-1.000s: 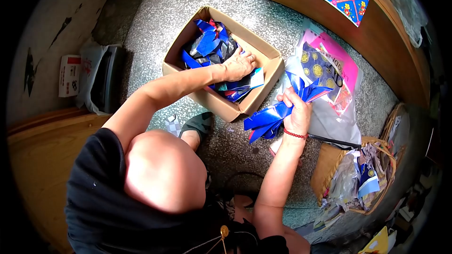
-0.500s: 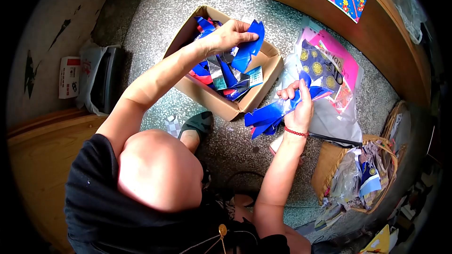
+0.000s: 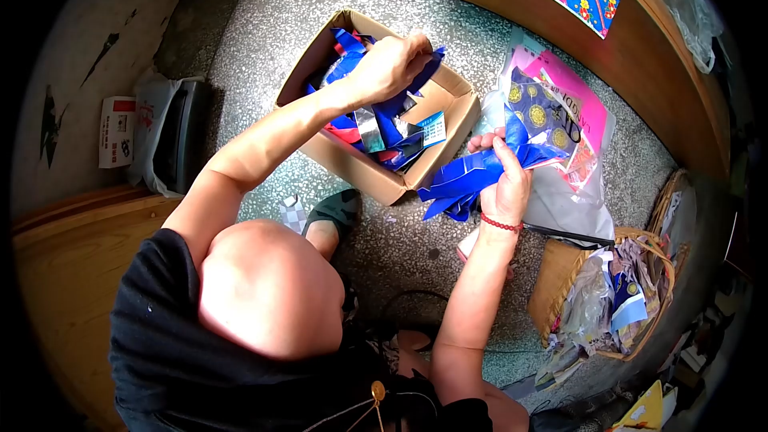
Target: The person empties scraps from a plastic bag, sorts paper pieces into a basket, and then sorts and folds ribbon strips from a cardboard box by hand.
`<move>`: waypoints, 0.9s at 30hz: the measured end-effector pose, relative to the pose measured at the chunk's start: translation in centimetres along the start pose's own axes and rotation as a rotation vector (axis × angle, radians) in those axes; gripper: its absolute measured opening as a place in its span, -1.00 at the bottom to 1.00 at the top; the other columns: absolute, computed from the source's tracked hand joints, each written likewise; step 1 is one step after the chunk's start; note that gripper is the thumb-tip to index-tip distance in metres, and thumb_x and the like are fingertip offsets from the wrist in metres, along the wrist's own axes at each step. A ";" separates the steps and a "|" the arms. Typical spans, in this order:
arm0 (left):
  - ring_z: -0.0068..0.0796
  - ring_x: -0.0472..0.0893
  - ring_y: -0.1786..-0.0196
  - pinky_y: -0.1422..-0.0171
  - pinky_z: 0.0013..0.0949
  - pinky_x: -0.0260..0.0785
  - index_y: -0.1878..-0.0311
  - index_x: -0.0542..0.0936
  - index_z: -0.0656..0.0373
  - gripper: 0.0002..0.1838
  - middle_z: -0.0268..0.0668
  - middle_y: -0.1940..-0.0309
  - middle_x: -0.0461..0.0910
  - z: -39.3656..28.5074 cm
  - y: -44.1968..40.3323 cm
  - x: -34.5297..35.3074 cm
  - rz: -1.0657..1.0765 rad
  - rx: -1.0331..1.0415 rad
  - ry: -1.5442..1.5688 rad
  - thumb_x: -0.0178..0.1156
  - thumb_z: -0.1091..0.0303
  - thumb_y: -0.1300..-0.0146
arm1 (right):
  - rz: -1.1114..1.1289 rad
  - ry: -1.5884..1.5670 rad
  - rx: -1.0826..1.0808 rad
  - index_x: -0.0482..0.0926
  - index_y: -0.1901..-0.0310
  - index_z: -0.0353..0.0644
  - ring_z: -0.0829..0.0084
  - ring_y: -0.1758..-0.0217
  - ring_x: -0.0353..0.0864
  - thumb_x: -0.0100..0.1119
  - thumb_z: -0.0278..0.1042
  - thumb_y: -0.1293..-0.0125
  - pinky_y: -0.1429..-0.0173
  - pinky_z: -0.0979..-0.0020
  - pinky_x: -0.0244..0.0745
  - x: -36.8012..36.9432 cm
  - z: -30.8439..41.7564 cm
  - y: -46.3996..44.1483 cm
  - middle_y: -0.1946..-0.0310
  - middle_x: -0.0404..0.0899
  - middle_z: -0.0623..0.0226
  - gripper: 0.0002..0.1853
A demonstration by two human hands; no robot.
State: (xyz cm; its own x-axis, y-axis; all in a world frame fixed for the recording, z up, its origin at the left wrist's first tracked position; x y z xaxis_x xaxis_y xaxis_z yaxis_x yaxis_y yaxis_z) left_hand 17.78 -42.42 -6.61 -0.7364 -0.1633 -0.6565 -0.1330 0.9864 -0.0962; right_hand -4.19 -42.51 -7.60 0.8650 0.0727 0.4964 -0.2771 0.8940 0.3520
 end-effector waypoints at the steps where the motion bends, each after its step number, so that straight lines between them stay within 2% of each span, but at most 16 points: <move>1: -0.15 0.57 0.24 0.20 -0.30 0.42 0.21 0.51 0.25 -0.84 -0.06 0.28 0.56 -0.7 0.2 -0.3 -0.009 0.046 -0.087 0.13 0.52 -0.10 | -0.001 -0.001 -0.001 0.45 0.25 -0.30 0.43 0.49 0.45 0.07 -0.50 -0.16 0.19 0.33 0.49 0.2 0.0 0.1 0.58 0.42 0.33 -0.87; 2: -0.15 0.57 0.24 0.20 -0.30 0.42 0.21 0.51 0.25 -0.84 -0.06 0.28 0.56 -0.5 0.2 -0.1 -0.008 0.048 -0.087 0.13 0.52 -0.10 | 0.001 -0.014 -0.016 0.45 0.25 -0.30 0.43 0.49 0.45 0.07 -0.51 -0.16 0.19 0.33 0.48 0.3 0.0 0.2 0.57 0.42 0.33 -0.87; 4: -0.17 0.58 0.26 0.23 -0.31 0.42 0.22 0.52 0.24 -0.85 -0.06 0.29 0.54 -1.6 0.6 -0.7 -0.242 0.369 -0.210 0.11 0.52 -0.11 | 0.003 -0.028 -0.031 0.45 0.24 -0.31 0.43 0.49 0.45 0.07 -0.52 -0.15 0.20 0.33 0.48 0.3 0.1 0.1 0.57 0.42 0.34 -0.87; 5: -0.21 0.57 0.30 0.27 -0.33 0.40 0.22 0.50 0.27 -0.85 -0.07 0.31 0.51 -2.3 0.7 -0.9 -0.255 0.404 -0.188 0.11 0.54 -0.10 | 0.007 -0.039 -0.034 0.45 0.26 -0.30 0.44 0.49 0.44 0.08 -0.51 -0.15 0.22 0.34 0.46 0.0 -0.1 -0.1 0.57 0.42 0.34 -0.87; 8: -0.26 0.54 0.39 0.32 -0.35 0.37 0.24 0.48 0.29 -0.88 -0.09 0.41 0.49 -3.4 0.6 -0.9 -0.116 0.284 -0.004 0.10 0.52 -0.12 | 0.014 -0.050 -0.080 0.46 0.28 -0.29 0.48 0.50 0.42 0.10 -0.50 -0.15 0.26 0.39 0.41 -0.7 -0.4 -0.5 0.55 0.42 0.36 -0.89; 10: -0.34 0.43 0.58 0.45 -0.37 0.29 0.28 0.46 0.29 -0.90 -0.14 0.58 0.45 -4.8 0.8 -0.9 -0.127 0.228 0.056 0.08 0.46 -0.17 | 0.017 -0.051 -0.122 0.47 0.29 -0.28 0.52 0.50 0.40 0.12 -0.49 -0.15 0.28 0.44 0.38 -0.5 -0.5 -0.7 0.54 0.42 0.37 -0.89; 12: -0.03 0.55 0.43 0.35 -0.17 0.39 0.31 0.48 0.30 -0.86 0.00 0.53 0.52 -6.2 1.0 -0.4 -0.075 0.136 0.064 0.08 0.43 -0.09 | -0.144 0.141 -0.315 0.48 0.31 -0.25 0.61 0.48 0.36 0.18 -0.49 -0.14 0.31 0.53 0.31 0.8 0.6 0.1 0.50 0.42 0.43 -0.90; 13: -0.02 0.55 0.41 0.34 -0.18 0.39 0.31 0.48 0.30 -0.87 0.00 0.53 0.52 -7.1 1.1 -0.1 -0.044 0.153 0.138 0.07 0.44 -0.10 | -0.181 0.149 -0.320 0.49 0.30 -0.24 0.65 0.44 0.37 0.26 -0.48 -0.09 0.28 0.58 0.32 0.8 0.1 -0.1 0.44 0.43 0.50 -0.84; 14: -0.13 0.58 0.44 0.34 -0.21 0.40 0.31 0.48 0.32 -0.86 -0.02 0.55 0.52 -7.6 1.2 0.4 -0.008 0.161 0.200 0.07 0.43 -0.12 | -0.165 0.201 -0.370 0.50 0.24 -0.27 0.62 0.35 0.42 0.33 -0.45 -0.05 0.18 0.56 0.36 1.6 0.2 -0.1 0.36 0.47 0.47 -0.74; 16: -0.69 0.35 0.59 0.54 -0.51 0.22 0.30 0.47 0.28 -0.91 -0.35 0.57 0.50 -7.8 1.3 1.6 0.104 0.073 0.403 0.09 0.45 -0.19 | -0.002 0.193 -0.381 0.49 0.14 -0.30 0.58 0.25 0.47 0.36 -0.42 -0.02 0.08 0.53 0.38 3.4 0.3 0.1 0.28 0.51 0.41 -0.64; 18: -0.71 0.44 0.47 0.41 -0.57 0.34 0.27 0.50 0.29 -0.89 -0.39 0.46 0.54 -7.3 1.2 2.2 0.176 -0.045 0.547 0.07 0.45 -0.22 | 0.040 0.133 -0.310 0.48 0.10 -0.32 0.57 0.19 0.48 0.38 -0.38 -0.01 0.04 0.51 0.38 3.3 0.2 0.0 0.22 0.52 0.37 -0.59; 20: -0.66 0.53 0.32 0.23 -0.58 0.42 0.18 0.53 0.30 -0.84 -0.36 0.35 0.57 -6.8 1.4 3.1 0.395 -0.280 0.932 0.07 0.44 -0.23 | 0.129 0.212 -0.308 0.49 0.12 -0.33 0.57 0.21 0.48 0.40 -0.36 0.02 0.06 0.51 0.39 3.3 0.4 0.0 0.23 0.52 0.39 -0.58; 22: -0.60 0.56 0.24 0.11 -0.52 0.45 0.10 0.52 0.32 -0.77 -0.32 0.31 0.58 -6.8 1.7 2.6 0.447 -0.293 0.869 0.09 0.41 -0.22 | 0.163 0.232 -0.265 0.50 0.13 -0.34 0.57 0.21 0.49 0.37 -0.40 0.03 0.05 0.51 0.38 3.0 0.2 -0.1 0.24 0.53 0.39 -0.59; 25: -0.57 0.56 0.25 0.08 -0.45 0.43 0.14 0.54 0.31 -0.76 -0.29 0.30 0.59 -5.5 1.9 2.4 0.339 -0.135 0.882 0.11 0.35 -0.23 | -0.014 0.292 -0.054 0.51 0.22 -0.33 0.55 0.47 0.47 0.26 -0.55 0.06 0.34 0.53 0.37 0.5 -0.3 -0.7 0.47 0.53 0.39 -0.71; 26: -0.59 0.56 0.24 0.12 -0.46 0.42 0.16 0.54 0.31 -0.76 -0.28 0.32 0.60 -4.0 1.9 2.2 0.183 -0.140 0.742 0.14 0.33 -0.20 | -0.029 0.223 -0.025 0.49 0.28 -0.32 0.52 0.56 0.44 0.21 -0.56 0.03 0.44 0.51 0.32 -0.5 0.0 -0.9 0.53 0.51 0.34 -0.78; 27: -0.52 0.57 0.23 0.14 -0.43 0.42 0.17 0.54 0.31 -0.72 -0.25 0.32 0.60 -2.6 2.2 2.5 0.240 -0.164 0.474 0.16 0.26 -0.18 | -0.063 0.172 -0.055 0.48 0.29 -0.32 0.50 0.55 0.45 0.18 -0.55 -0.01 0.43 0.50 0.33 -1.7 0.5 -1.0 0.54 0.51 0.31 -0.81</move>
State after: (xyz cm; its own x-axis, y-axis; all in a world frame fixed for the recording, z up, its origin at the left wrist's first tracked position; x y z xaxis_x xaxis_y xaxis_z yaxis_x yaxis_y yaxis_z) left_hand 13.92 -40.74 -6.51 -0.9715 0.0393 -0.2339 0.0020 0.9875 0.1574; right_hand -5.56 -43.69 -8.40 0.9399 0.0863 0.3303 -0.2011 0.9217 0.3316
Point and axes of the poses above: each hand's wrist, its own y-axis away from the middle knuckle, its own x-axis out of the palm, z = x × y, the point moved 5 cm from there along -y, towards the middle knuckle
